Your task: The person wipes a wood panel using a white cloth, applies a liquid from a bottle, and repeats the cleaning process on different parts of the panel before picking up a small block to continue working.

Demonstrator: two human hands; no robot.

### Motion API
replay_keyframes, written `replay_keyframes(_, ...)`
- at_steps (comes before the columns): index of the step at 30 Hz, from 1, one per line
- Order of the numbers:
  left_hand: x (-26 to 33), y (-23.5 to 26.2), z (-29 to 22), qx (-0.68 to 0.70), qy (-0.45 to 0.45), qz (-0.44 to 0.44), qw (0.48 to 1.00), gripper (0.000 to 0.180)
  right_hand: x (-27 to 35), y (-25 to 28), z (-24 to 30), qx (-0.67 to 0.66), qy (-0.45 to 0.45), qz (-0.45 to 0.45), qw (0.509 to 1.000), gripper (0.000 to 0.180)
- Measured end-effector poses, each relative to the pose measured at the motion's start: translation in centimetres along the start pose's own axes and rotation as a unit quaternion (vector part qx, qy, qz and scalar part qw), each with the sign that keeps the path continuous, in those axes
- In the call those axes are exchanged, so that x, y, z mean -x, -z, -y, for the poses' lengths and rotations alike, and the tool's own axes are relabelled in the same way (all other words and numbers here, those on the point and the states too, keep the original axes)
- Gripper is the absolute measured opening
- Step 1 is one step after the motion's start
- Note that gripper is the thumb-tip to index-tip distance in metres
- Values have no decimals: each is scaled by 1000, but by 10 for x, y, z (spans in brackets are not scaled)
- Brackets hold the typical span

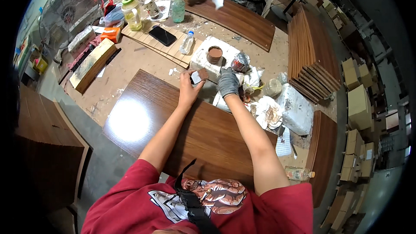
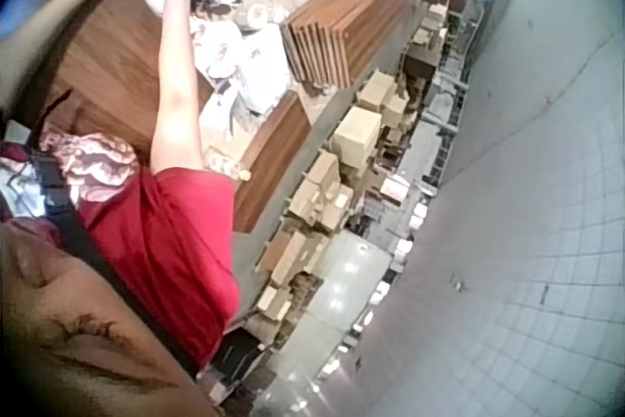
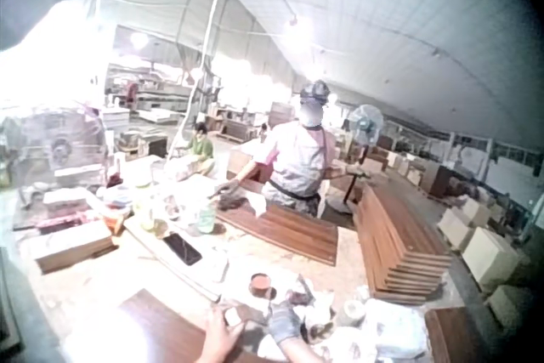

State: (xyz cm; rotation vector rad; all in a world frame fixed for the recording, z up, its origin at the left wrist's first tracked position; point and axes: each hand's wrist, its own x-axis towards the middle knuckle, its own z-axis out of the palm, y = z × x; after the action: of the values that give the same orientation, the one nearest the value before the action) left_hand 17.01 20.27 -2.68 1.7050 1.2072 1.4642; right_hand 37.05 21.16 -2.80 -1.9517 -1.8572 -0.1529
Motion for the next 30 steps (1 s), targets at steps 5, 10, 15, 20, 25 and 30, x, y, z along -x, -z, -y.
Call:
replay_keyframes(5,0,2,3,-3,31,2,1000,56,-13,6,10,47,-54,-13,997,22)
replay_keyframes(10,-1,1,6,2,37,21,999,58,-39,20,8,-45,-115,-79,989,21)
replay_keyframes(15,-1,1,3,14,23,34,999,58,-49,31,2,-28,-95,-141,985,25)
replay_keyframes(20,1,3,7,-22,6,25,999,64,-57,48,17,-142,-100,-180,968,22)
replay_keyframes(25,1,-2,1,-28,22,39,999,75,-79,54,21,-44,-93,-106,989,25)
replay_keyframes(30,1,4,7,-51,33,53,997,77,-80,60,42,-15,-117,-36,992,26)
